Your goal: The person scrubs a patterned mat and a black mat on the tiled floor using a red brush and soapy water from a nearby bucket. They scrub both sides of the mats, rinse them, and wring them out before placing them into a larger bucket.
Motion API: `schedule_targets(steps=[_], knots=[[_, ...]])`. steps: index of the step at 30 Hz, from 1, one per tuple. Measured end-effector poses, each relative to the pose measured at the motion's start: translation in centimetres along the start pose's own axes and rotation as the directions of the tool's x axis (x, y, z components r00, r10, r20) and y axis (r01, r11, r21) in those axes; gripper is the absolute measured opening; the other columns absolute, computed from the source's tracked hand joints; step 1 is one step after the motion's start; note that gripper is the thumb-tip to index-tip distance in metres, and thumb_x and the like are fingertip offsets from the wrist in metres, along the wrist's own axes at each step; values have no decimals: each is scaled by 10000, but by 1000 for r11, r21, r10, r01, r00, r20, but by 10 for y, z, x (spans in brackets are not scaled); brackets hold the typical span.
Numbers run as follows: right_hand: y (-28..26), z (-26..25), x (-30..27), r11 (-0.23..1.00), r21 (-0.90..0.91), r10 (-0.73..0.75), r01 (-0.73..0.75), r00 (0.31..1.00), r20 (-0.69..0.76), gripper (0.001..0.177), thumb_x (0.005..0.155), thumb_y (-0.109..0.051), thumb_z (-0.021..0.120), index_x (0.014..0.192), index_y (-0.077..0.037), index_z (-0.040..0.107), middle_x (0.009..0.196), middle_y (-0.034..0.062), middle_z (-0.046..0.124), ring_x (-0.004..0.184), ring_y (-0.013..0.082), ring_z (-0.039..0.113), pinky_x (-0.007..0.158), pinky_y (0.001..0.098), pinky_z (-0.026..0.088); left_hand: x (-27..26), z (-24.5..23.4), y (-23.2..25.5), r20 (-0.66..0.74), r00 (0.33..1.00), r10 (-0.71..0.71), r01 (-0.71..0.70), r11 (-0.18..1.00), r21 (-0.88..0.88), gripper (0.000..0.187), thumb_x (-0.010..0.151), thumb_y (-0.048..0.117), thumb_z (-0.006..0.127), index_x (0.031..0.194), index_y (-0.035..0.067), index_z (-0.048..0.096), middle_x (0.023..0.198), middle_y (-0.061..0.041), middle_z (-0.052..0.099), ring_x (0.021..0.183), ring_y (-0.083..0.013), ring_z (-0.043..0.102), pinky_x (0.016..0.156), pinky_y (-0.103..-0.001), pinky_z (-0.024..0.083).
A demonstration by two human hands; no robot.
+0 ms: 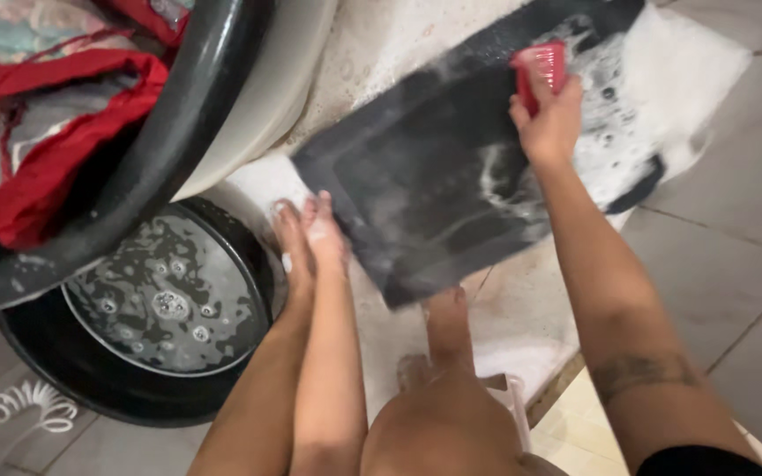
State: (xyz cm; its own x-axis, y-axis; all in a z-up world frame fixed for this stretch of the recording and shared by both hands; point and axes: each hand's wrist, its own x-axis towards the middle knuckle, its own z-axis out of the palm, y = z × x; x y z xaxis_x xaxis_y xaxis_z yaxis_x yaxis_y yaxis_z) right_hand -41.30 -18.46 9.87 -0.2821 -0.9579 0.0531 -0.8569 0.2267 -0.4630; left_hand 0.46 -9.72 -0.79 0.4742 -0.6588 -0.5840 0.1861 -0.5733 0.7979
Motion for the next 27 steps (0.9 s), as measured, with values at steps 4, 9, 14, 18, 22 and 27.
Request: schedule_targets(steps=[4, 9, 14, 18, 22, 27], knots=[[-15, 10, -64, 998, 67, 1, 3, 999, -54, 666, 1024, -263, 774, 1623, -240, 485, 1188, 235, 493, 1053, 411, 541, 922, 469, 477, -11, -51, -2, 224, 853, 471, -521, 765, 378, 726, 898, 228, 832, 1413, -134, 471, 1362, -209, 507, 1194, -303, 468, 1048, -414, 380], [-41, 18, -165, 997, 41, 60, -58, 997, -38, 754, 915, -296, 786, 1594, -223, 464, 1093, 244, 523, 980, 426, 531, 870, 489, 469, -112, -62, -115, -48, 999, -12, 19, 988, 151, 553, 1050, 356, 665, 1273, -148, 635, 1209, -282, 670, 1066, -285, 566, 1017, -397, 457], [-36, 29, -162, 996, 10, 87, -88, 996, 33, 675, 908, -317, 803, 1529, -318, 538, 1092, 228, 517, 967, 410, 550, 841, 465, 497, -104, -28, -124, -47, 998, 49, -27, 927, 375, 700, 1011, 439, 577, 1448, -88, 430, 1442, -256, 530, 1255, -319, 521, 1086, -397, 413], [-37, 27, -125, 990, 142, -4, 14, 997, -74, 663, 972, -300, 770, 1577, -271, 500, 1198, 234, 524, 1037, 413, 567, 895, 471, 514, -92, -8, -77, 90, 957, -274, 272, 962, 38, 774, 983, 556, 514, 1482, -27, 409, 1482, -188, 518, 1309, -309, 535, 1113, -407, 422], [-96, 22, -161, 951, 279, -173, 131, 976, 134, 499, 967, -335, 697, 1451, -266, 596, 1126, 213, 587, 970, 363, 619, 828, 428, 539, -98, 8, -54, 226, 876, -427, 472, 856, -212, 809, 963, 636, 456, 1494, 26, 435, 1495, -123, 519, 1329, -290, 538, 1128, -428, 426], [-113, 19, -201, 755, 640, -176, -140, 897, 405, 348, 916, -354, 639, 1237, -236, 702, 1110, 180, 666, 938, 282, 671, 796, 388, 585, -114, -2, -62, 190, 807, -559, 588, 736, -335, 776, 1032, 619, 457, 1420, -49, 522, 1384, -251, 577, 1237, -407, 570, 1059, -535, 484]])
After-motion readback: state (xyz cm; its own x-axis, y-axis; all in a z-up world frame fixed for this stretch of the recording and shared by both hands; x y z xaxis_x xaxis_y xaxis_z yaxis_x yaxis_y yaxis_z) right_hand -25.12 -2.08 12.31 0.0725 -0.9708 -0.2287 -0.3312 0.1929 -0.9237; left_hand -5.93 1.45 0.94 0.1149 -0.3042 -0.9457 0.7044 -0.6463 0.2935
